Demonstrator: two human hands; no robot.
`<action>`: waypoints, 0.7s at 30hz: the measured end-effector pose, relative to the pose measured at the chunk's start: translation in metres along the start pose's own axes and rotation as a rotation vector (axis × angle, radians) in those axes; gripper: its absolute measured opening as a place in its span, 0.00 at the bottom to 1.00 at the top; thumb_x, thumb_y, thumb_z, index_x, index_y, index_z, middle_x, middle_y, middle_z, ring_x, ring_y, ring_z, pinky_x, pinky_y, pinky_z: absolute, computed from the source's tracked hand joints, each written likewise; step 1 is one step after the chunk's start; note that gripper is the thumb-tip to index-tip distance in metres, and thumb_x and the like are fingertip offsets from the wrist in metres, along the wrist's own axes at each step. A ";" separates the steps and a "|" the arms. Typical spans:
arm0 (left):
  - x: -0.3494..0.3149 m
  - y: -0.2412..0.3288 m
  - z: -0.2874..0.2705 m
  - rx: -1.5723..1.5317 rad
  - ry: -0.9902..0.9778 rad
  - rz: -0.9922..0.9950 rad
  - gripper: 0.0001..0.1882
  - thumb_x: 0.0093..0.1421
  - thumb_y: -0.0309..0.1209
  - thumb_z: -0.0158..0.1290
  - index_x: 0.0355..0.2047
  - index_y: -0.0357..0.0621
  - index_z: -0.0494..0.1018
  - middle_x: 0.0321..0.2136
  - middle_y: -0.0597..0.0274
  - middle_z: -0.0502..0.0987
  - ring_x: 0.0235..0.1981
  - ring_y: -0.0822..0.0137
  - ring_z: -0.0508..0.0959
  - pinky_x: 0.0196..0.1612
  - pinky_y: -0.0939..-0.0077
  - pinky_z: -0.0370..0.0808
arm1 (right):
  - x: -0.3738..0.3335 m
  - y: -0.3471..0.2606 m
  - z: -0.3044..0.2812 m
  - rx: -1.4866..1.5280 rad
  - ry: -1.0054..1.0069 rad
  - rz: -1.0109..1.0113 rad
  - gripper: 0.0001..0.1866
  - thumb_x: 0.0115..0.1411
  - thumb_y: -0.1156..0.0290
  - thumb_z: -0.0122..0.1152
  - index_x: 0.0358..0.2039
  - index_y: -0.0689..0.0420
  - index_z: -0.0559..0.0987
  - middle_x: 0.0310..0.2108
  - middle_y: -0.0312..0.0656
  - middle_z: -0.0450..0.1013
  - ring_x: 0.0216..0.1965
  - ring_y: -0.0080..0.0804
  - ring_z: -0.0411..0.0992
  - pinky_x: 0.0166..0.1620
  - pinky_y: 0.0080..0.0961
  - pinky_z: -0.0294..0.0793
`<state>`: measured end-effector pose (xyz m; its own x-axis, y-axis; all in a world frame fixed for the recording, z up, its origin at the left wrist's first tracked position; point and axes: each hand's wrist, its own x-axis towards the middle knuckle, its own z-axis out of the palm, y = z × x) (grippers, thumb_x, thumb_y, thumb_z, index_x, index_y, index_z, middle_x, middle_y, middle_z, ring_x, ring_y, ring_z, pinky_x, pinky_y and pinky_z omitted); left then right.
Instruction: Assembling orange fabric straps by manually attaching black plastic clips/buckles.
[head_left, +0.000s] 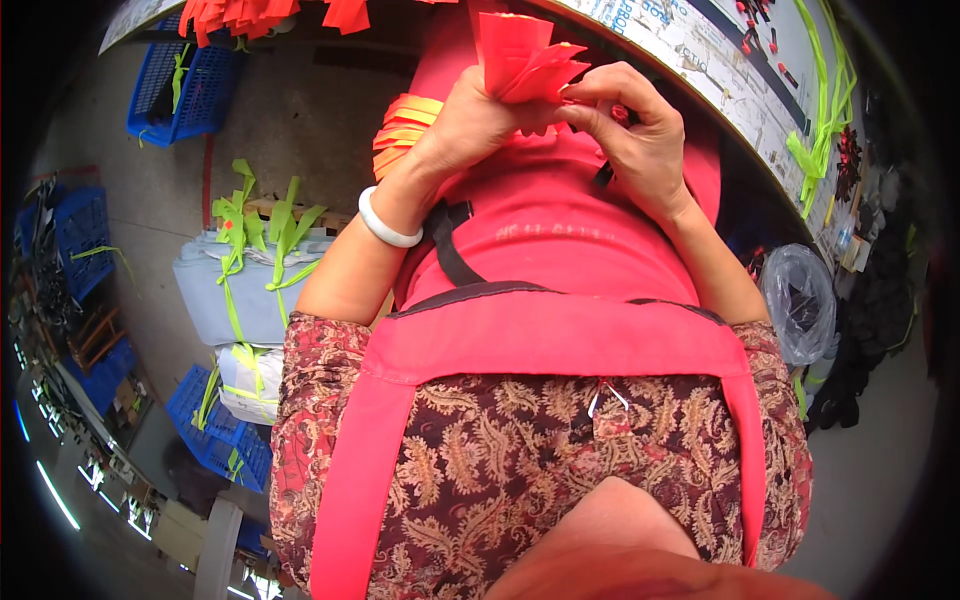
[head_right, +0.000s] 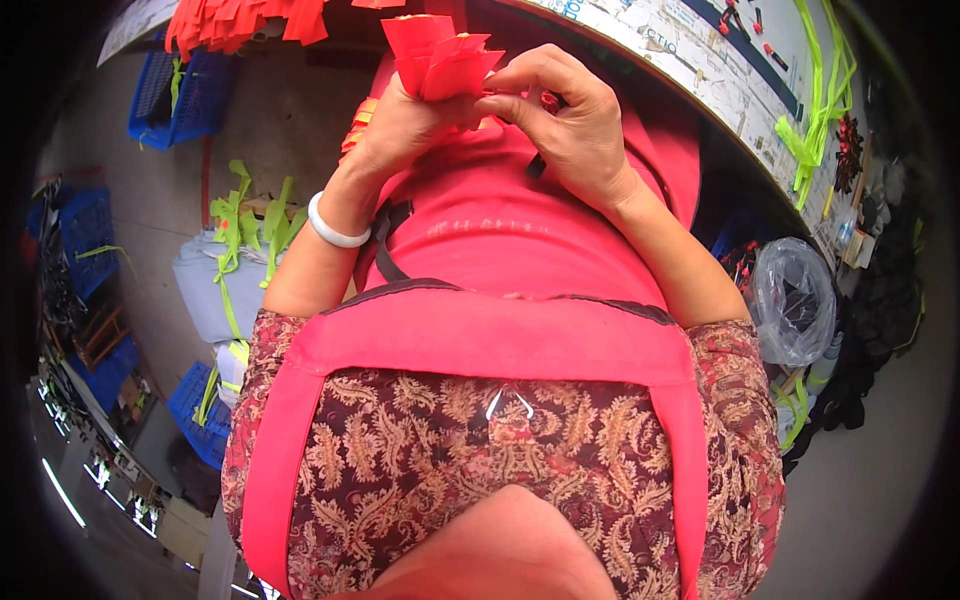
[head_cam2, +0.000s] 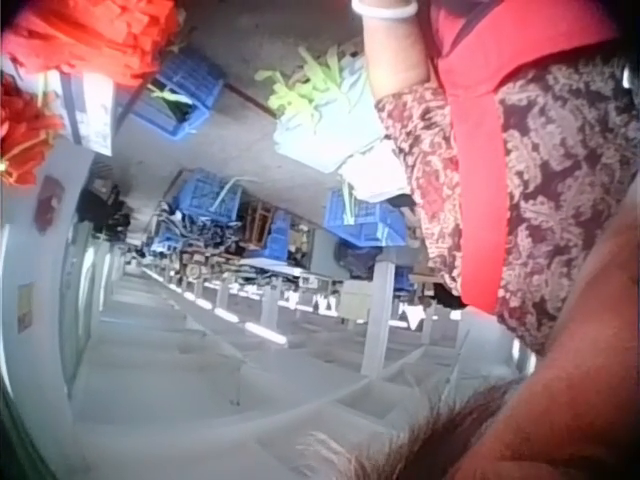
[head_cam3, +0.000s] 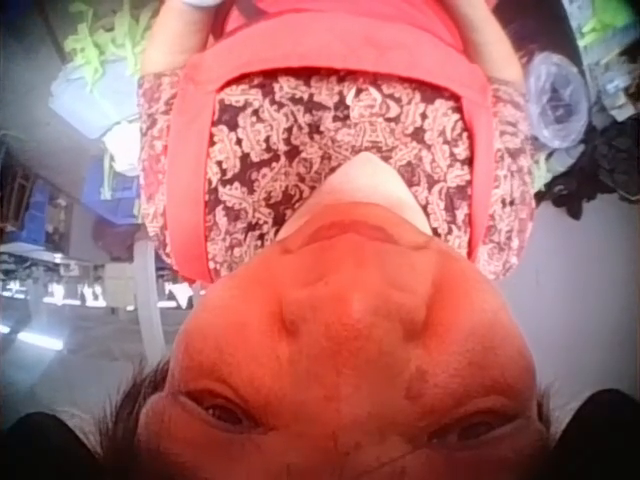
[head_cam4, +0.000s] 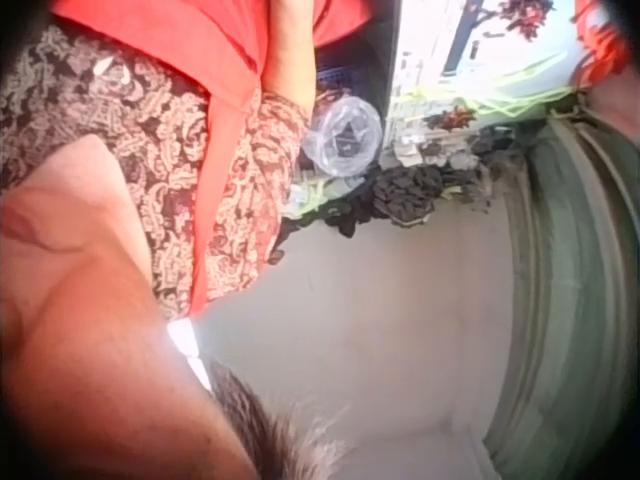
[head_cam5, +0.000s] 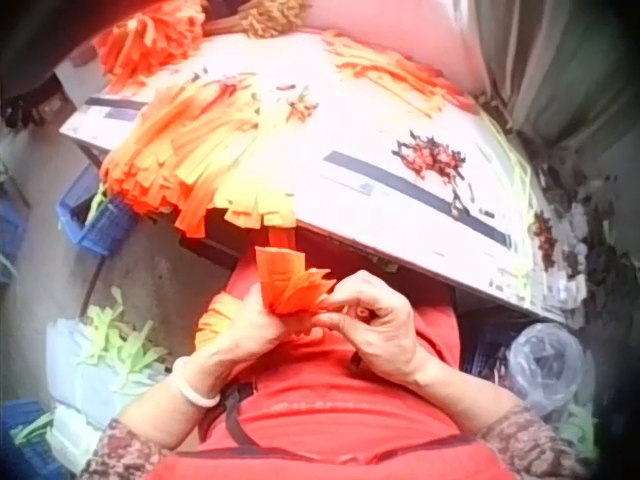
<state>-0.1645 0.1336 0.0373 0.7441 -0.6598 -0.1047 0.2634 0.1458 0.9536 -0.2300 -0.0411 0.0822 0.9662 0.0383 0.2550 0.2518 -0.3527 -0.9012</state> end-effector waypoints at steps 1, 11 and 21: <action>0.000 -0.001 0.000 0.014 0.001 -0.031 0.08 0.54 0.22 0.58 0.35 0.37 0.75 0.24 0.64 0.76 0.25 0.74 0.75 0.28 0.79 0.72 | 0.000 -0.001 0.000 -0.025 -0.007 -0.022 0.07 0.51 0.79 0.66 0.32 0.60 0.79 0.30 0.36 0.72 0.29 0.19 0.69 0.31 0.15 0.66; -0.004 -0.005 0.007 -0.035 0.042 0.096 0.08 0.55 0.20 0.57 0.36 0.36 0.75 0.24 0.64 0.76 0.25 0.76 0.75 0.27 0.80 0.72 | 0.000 -0.006 0.002 -0.035 0.006 0.020 0.07 0.50 0.78 0.67 0.31 0.60 0.79 0.29 0.34 0.72 0.28 0.17 0.67 0.31 0.14 0.65; -0.004 0.000 0.011 0.004 -0.001 0.077 0.08 0.56 0.18 0.52 0.37 0.36 0.76 0.26 0.64 0.77 0.25 0.76 0.75 0.26 0.80 0.73 | -0.005 -0.006 0.002 0.070 0.021 0.119 0.07 0.51 0.79 0.66 0.32 0.60 0.79 0.28 0.33 0.72 0.26 0.15 0.66 0.30 0.14 0.65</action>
<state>-0.1745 0.1279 0.0413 0.7616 -0.6473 -0.0305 0.2027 0.1934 0.9600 -0.2360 -0.0369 0.0857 0.9883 -0.0198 0.1512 0.1392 -0.2873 -0.9477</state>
